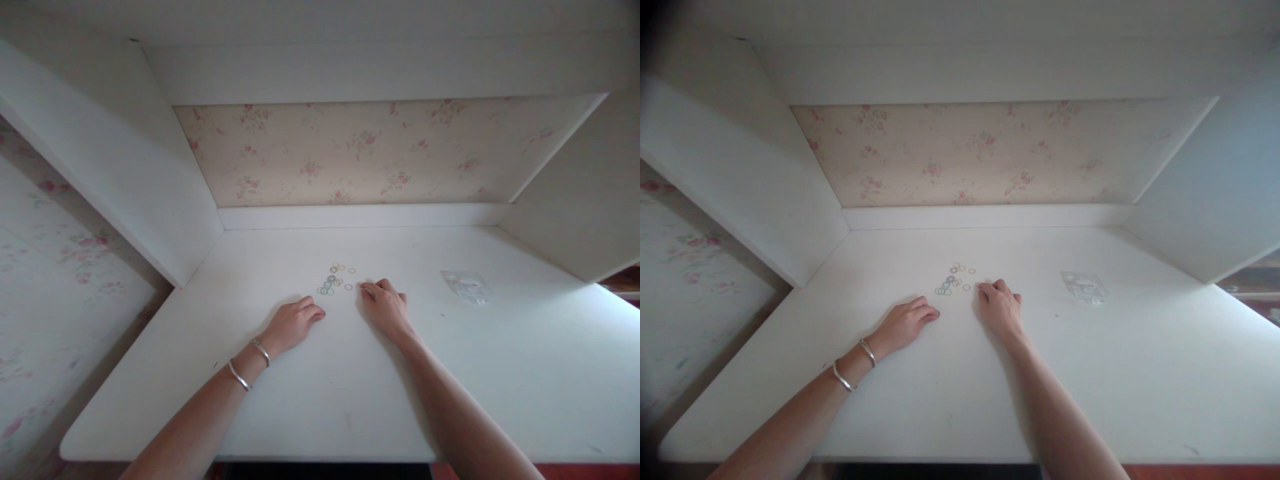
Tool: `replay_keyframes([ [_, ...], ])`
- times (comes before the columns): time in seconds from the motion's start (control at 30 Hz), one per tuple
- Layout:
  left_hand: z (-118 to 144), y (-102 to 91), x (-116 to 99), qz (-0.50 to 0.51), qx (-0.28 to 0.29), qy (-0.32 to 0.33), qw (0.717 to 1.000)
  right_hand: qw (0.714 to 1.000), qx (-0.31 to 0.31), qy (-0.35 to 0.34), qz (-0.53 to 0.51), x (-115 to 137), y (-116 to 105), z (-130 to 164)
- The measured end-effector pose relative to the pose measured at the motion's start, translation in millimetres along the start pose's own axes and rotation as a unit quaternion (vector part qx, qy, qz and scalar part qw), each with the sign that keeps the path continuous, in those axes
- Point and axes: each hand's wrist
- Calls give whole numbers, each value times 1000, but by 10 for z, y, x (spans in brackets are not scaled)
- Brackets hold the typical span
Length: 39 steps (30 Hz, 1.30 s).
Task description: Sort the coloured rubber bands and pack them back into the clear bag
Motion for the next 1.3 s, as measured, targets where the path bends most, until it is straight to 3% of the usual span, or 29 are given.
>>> replay_keyframes([
  [0.13,-30,-54,14,98,-39,-12,994,1000,-1,-7,-5,-16,26,-12],
  [0.3,-84,-125,99,179,-112,-93,973,1000,9,-19,-7,-16,32,-21],
  [0.67,-78,-112,119,212,-96,-114,966,996,5,-76,40,53,57,41],
  [1.0,-87,-146,146,236,-93,-113,961,970,-18,-233,-70,649,60,366],
  [1.3,-90,-163,117,233,-80,-122,961,964,-30,-261,-36,695,120,377],
])
Point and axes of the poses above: each hand's wrist, its own z-axis away from the middle knuckle, its own y-axis out of the palm, x = y × z, and after that the axes turned 12 degrees about z, right-handed
